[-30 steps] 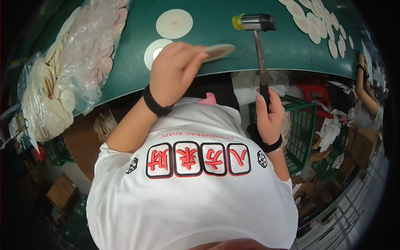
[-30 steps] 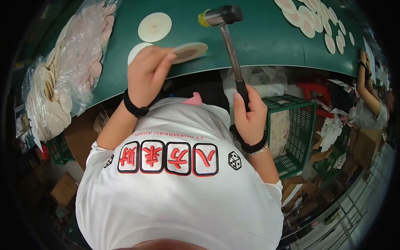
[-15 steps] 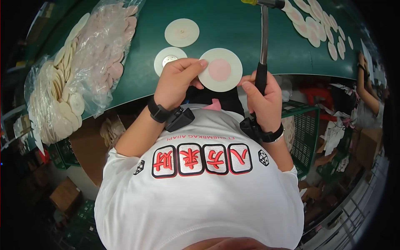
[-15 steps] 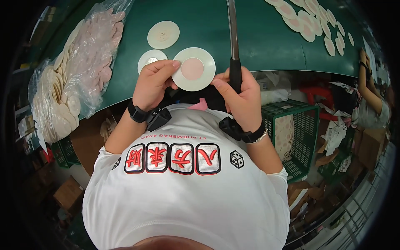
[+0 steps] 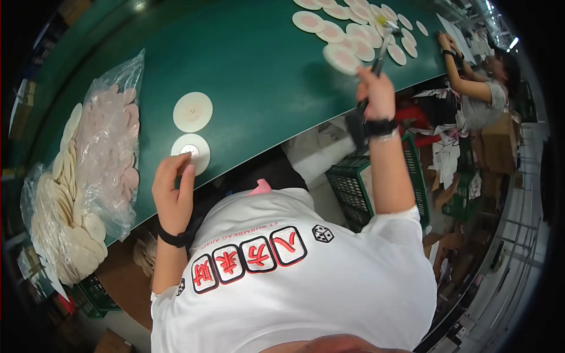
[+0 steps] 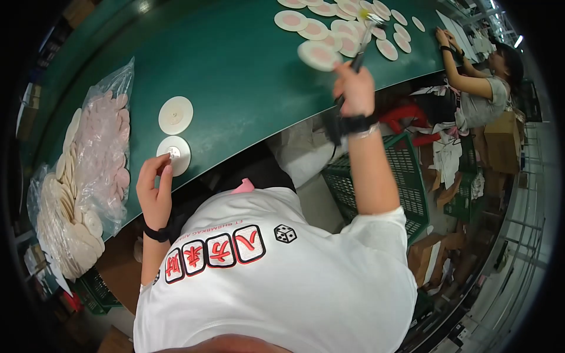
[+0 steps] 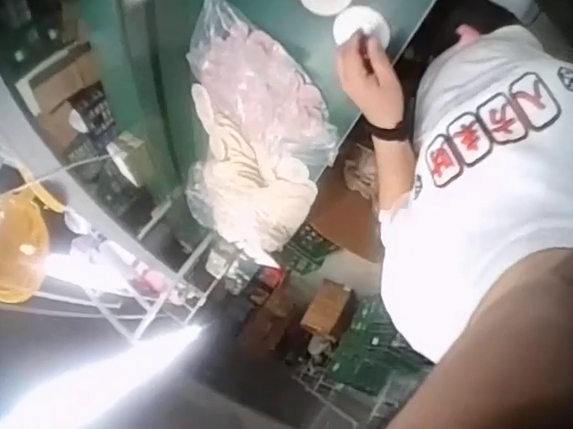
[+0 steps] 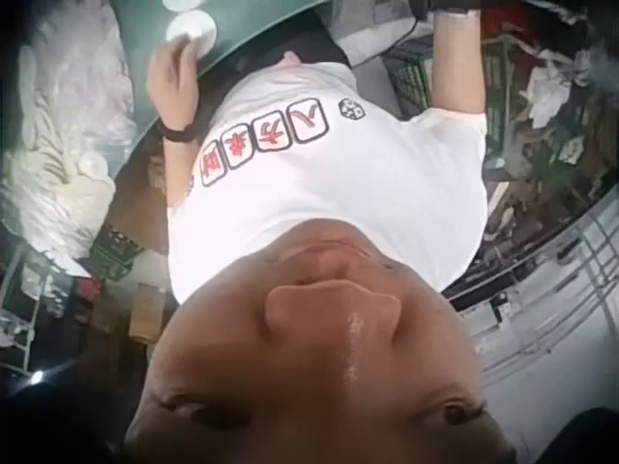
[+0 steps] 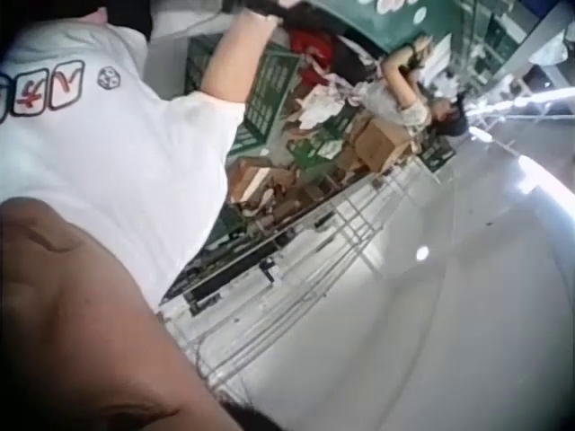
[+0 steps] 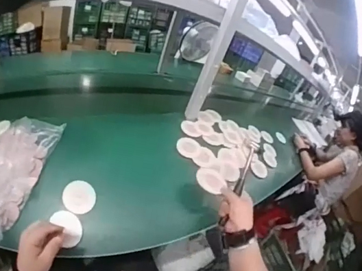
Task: Use a small hammer to tap and secure circular white components on an assembly line.
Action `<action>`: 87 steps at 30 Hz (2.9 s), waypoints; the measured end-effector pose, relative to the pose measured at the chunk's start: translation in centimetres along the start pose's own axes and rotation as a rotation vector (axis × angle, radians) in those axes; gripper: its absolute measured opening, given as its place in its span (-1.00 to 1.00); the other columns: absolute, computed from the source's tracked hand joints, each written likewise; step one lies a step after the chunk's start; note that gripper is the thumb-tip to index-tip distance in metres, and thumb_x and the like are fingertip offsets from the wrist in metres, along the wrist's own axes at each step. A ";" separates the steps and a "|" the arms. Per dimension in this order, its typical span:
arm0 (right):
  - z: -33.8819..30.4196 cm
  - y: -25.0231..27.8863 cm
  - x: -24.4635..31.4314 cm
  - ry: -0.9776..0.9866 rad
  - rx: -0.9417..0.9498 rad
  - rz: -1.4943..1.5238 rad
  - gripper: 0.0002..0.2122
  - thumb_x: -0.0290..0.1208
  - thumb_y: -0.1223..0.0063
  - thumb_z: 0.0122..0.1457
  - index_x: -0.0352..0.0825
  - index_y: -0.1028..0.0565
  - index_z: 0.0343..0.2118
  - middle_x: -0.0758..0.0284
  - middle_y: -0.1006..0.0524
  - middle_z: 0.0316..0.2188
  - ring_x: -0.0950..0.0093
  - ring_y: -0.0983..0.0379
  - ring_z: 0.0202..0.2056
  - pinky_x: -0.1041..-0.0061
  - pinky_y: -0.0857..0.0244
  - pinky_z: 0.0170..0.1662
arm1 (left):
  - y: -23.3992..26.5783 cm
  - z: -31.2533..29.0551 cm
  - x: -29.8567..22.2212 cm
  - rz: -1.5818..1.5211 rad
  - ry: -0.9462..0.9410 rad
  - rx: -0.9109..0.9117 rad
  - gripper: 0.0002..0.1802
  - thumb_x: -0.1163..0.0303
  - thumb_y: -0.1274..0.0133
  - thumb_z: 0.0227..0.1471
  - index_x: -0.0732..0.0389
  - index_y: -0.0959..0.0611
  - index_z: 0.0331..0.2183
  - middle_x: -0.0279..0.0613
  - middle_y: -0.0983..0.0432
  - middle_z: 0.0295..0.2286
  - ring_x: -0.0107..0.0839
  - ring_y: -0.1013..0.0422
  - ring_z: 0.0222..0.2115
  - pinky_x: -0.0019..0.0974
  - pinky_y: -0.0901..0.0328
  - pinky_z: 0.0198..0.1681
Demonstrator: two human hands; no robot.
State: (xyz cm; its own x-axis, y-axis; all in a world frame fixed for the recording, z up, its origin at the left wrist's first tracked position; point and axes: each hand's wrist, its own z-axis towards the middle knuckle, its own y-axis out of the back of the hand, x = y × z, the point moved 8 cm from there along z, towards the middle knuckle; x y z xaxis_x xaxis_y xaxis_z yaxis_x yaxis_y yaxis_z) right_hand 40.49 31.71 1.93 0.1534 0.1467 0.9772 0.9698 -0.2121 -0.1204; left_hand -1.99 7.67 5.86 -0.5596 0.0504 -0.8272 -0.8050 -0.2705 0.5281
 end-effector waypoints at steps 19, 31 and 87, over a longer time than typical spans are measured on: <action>-10.8 -7.5 -2.5 -0.066 0.510 -0.264 -0.79 -0.38 -0.02 0.40 -0.38 -0.48 -0.02 0.38 -0.51 -0.40 0.68 -0.22 -0.67 0.62 -0.11 -0.62 | -5.3 -1.8 -1.4 0.558 -0.290 0.182 -0.43 0.18 -0.25 0.05 0.18 -0.56 0.07 -0.12 -0.39 0.18 -0.15 -0.28 0.21 0.14 -0.06 0.30; -21.0 -9.1 -2.8 0.637 0.645 -1.132 -0.61 -0.56 -0.04 0.31 -0.34 -0.44 0.21 0.06 -0.58 -0.32 0.14 -0.56 -0.40 0.33 -0.44 -0.33 | -6.5 -0.4 -1.7 0.624 -0.312 0.173 -0.41 0.20 -0.29 0.01 0.14 -0.56 0.08 -0.17 -0.43 0.06 -0.21 -0.30 0.17 0.13 -0.11 0.29; -21.8 -8.6 -2.1 0.738 0.537 -1.144 -0.57 -0.45 -0.11 0.29 -0.28 -0.39 0.22 0.12 -0.60 -0.37 0.12 -0.58 -0.43 0.25 -0.45 -0.42 | -8.7 -0.2 -1.9 0.782 -0.325 0.100 -0.35 0.27 -0.34 -0.11 0.22 -0.54 0.05 -0.11 -0.45 0.01 -0.22 -0.36 0.07 -0.02 -0.21 0.19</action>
State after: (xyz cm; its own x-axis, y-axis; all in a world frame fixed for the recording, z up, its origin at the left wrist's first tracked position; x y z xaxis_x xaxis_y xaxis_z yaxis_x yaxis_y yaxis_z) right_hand 27.71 12.15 4.73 -0.7026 -0.5684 0.4281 0.4709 0.0797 0.8786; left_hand 6.13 9.73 2.78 -0.9782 0.1619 -0.1297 -0.1687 -0.2573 0.9515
